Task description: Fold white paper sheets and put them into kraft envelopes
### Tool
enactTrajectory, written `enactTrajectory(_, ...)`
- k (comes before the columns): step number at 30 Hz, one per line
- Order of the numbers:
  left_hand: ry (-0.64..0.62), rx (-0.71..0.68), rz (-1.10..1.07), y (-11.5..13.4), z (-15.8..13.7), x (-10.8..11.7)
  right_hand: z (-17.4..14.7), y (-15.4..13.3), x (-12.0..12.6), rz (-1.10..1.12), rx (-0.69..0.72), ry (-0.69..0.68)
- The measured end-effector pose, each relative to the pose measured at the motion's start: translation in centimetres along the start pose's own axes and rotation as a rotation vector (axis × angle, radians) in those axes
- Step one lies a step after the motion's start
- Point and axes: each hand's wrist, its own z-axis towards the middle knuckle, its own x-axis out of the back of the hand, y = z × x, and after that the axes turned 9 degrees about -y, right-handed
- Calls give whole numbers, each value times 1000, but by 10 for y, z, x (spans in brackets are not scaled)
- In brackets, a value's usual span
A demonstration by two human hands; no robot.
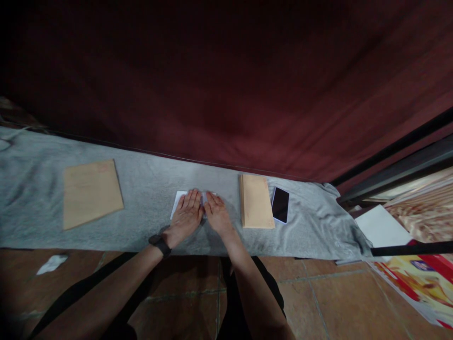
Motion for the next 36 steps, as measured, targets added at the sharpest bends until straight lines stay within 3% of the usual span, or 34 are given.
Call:
enactTrajectory(8,-20,16,47,-11,-6,5,-4,-22,-8,-80,-21,-38)
enactTrajectory(23,45,66,22,-25,-12,5,-12,2,-6,-192,-158,33)
enactTrajectory(36,43,74,16,-27,-13,4,-41,11,0,-212,-41,-16)
